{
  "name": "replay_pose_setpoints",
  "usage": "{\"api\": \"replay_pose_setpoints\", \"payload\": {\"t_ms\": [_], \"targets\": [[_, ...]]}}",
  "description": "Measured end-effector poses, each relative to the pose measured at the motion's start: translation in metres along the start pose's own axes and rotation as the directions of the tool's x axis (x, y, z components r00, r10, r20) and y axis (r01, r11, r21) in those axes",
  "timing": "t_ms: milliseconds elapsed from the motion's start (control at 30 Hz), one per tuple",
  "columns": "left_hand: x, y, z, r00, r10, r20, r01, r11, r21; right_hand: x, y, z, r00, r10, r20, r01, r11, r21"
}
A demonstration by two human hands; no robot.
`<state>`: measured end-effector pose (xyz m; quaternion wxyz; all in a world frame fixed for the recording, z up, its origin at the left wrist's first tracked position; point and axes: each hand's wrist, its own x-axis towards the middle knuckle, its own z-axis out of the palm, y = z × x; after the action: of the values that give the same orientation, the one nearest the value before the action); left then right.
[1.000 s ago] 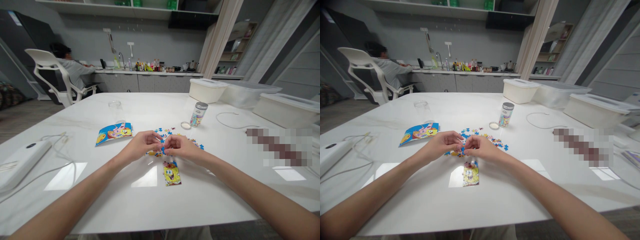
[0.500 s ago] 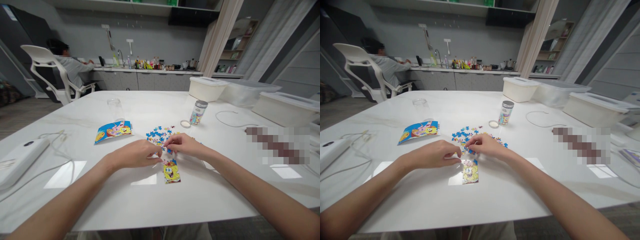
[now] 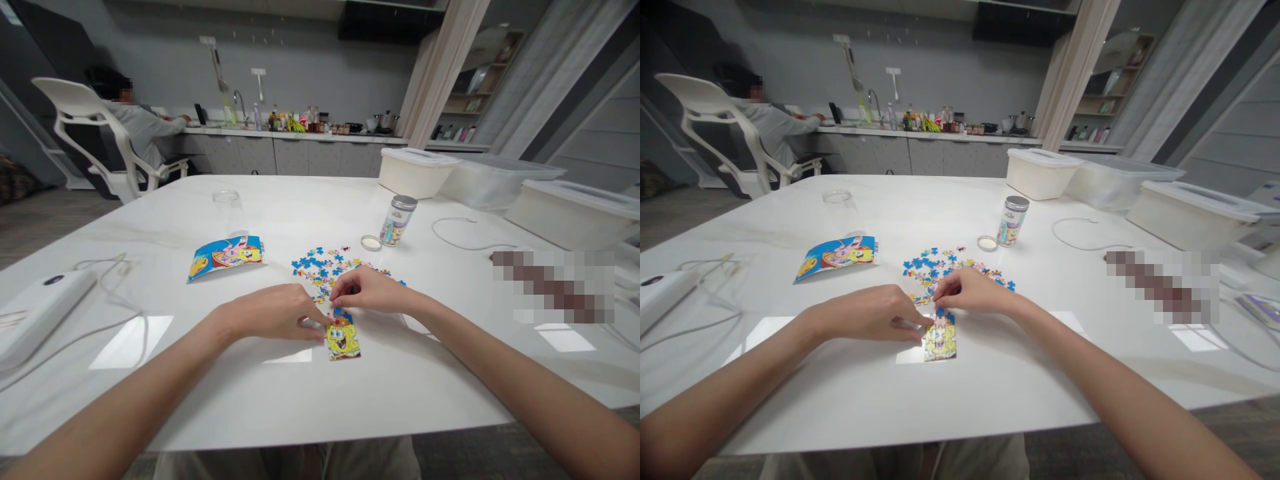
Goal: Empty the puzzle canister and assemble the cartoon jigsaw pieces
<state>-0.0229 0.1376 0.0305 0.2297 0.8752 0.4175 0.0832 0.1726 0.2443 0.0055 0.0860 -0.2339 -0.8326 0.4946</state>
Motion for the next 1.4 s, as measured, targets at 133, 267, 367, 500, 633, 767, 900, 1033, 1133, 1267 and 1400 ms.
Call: {"api": "replay_pose_setpoints", "payload": {"t_ms": [133,267,367,500,633,767,900,1033,1133,1267,1400], "targets": [[-0.0002,0.0011,-0.0008,1.0,0.002,-0.002,-0.002,1.0,-0.001,-0.0005,-0.0002,0.0004,1.0,-0.002,0.002,0.002,1.0,-0.025],[0.0001,0.0011,-0.0015,1.0,0.005,0.026,-0.006,1.0,0.029,-0.0005,-0.0003,0.0001,1.0,-0.007,0.013,0.008,0.999,-0.046],[0.0003,0.0005,-0.0012,0.999,-0.003,0.035,0.002,0.999,0.041,-0.0005,0.0003,0.0002,1.0,-0.009,0.014,0.009,0.998,-0.059],[0.0003,0.0009,-0.0013,0.999,-0.016,0.044,0.014,0.999,0.05,-0.0006,0.0005,0.0009,1.0,0.003,0.008,-0.003,0.996,-0.087],[0.0001,0.0013,-0.0015,0.998,-0.036,0.058,0.032,0.997,0.076,-0.0007,-0.0007,0.0013,1.0,-0.012,-0.006,0.011,0.994,-0.113],[0.0001,-0.0001,-0.0003,0.999,-0.019,0.051,0.014,0.997,0.082,-0.0007,-0.0017,0.0015,1.0,-0.007,-0.02,0.005,0.991,-0.136],[0.0003,-0.0011,0.0006,0.999,0.008,0.038,-0.011,0.997,0.078,-0.0011,-0.003,0.002,1.0,-0.003,-0.023,-0.001,0.984,-0.176],[0.0003,-0.0009,0.0006,0.999,0.016,0.037,-0.02,0.995,0.095,-0.0024,-0.0046,0.0017,1.0,0.009,-0.016,-0.012,0.975,-0.221],[0.0003,-0.0001,0.0001,0.999,0.013,0.044,-0.018,0.994,0.108,-0.003,-0.0051,0.0008,1.0,0.004,-0.003,-0.005,0.967,-0.253],[0.0002,0.0002,-0.0001,0.999,0.007,0.051,-0.013,0.992,0.123,-0.003,-0.0053,-0.0002,1.0,0.004,0.006,-0.003,0.969,-0.246],[0.0002,-0.0014,0.0018,0.999,0.012,0.039,-0.018,0.986,0.166,-0.003,-0.0061,-0.0004,1.0,0.016,0.003,-0.015,0.975,-0.222]]}}
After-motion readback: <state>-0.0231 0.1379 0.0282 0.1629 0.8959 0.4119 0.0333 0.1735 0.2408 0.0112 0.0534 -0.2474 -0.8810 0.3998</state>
